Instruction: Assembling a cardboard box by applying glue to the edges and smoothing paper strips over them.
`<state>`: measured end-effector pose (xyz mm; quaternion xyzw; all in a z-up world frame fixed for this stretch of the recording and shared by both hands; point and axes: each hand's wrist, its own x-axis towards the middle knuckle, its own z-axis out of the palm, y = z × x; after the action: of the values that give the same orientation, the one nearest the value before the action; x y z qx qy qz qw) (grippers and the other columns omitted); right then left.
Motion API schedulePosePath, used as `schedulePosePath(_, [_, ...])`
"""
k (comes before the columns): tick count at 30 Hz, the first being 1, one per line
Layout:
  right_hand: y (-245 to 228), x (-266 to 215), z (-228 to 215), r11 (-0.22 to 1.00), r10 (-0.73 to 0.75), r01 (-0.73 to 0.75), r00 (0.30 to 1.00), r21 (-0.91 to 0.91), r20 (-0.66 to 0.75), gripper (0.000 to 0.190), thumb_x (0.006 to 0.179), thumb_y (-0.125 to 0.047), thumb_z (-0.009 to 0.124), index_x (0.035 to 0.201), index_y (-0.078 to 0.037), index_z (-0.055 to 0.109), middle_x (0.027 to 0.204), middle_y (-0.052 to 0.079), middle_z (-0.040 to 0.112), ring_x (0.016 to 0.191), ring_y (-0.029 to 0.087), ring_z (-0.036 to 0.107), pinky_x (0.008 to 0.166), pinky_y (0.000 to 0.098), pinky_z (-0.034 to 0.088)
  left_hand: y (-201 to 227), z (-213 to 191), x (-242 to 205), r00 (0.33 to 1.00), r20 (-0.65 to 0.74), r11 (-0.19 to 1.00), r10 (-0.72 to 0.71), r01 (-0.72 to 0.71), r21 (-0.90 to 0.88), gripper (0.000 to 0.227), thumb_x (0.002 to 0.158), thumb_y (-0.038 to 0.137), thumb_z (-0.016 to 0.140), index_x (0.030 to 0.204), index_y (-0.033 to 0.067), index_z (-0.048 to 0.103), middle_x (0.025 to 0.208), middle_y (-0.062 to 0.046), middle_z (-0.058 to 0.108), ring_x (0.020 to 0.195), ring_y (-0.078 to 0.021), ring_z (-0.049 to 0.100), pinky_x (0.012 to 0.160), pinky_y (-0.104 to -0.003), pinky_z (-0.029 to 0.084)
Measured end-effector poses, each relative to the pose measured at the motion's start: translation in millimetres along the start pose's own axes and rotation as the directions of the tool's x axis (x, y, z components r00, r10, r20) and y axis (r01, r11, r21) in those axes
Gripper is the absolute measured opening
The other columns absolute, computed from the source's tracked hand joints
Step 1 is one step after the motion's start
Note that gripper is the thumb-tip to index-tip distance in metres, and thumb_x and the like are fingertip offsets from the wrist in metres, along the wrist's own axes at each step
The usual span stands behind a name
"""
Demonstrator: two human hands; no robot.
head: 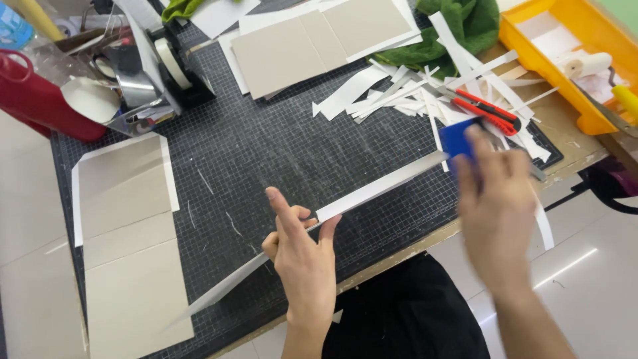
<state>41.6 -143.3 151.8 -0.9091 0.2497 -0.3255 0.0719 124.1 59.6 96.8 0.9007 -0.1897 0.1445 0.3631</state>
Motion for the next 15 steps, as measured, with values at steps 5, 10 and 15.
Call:
schedulePosePath(5, [-59.0, -17.7, 16.8, 0.992, -0.100, 0.098, 0.995, 0.077, 0.025, 0.035, 0.102, -0.020, 0.069, 0.136, -0.022, 0.062, 0.099, 0.001, 0.053, 0.059, 0.019, 0.053, 0.049, 0.0356, 0.046, -1.0, -2.4, 1.8, 0.994, -0.085, 0.994, 0.063, -0.054, 0.099, 0.110, 0.086, 0.035, 0.084, 0.160, 0.0061, 0.008, 0.103, 0.006, 0.061, 0.082, -0.0029, 0.062, 0.089, -0.026, 0.040])
schedulePosePath(10, [-10.4, 15.5, 17.6, 0.988, -0.097, 0.100, 0.995, -0.120, 0.033, 0.037, 0.104, -0.021, 0.067, 0.140, -0.015, 0.061, 0.102, 0.011, 0.055, 0.049, 0.027, 0.052, 0.041, 0.0448, 0.045, -1.5, 0.3, -3.1, 0.994, -0.095, 0.996, 0.046, -0.039, 0.078, 0.109, 0.086, 0.029, 0.085, 0.160, 0.0092, 0.007, 0.104, 0.005, 0.063, 0.085, -0.0044, 0.063, 0.093, -0.027, 0.042])
schedulePosePath(15, [53.8, 41.1, 18.8, 0.976, -0.022, 0.031, 0.999, -0.216, 0.046, 0.037, 0.106, -0.019, 0.069, 0.139, -0.002, 0.065, 0.097, 0.015, 0.056, 0.056, 0.028, 0.056, 0.049, 0.0428, 0.053, -1.8, 0.6, -4.0, 0.991, -0.113, 0.993, 0.076, -0.065, 0.099, 0.111, 0.085, 0.028, 0.086, 0.160, 0.0076, 0.007, 0.102, 0.005, 0.064, 0.085, -0.0012, 0.063, 0.093, -0.026, 0.041])
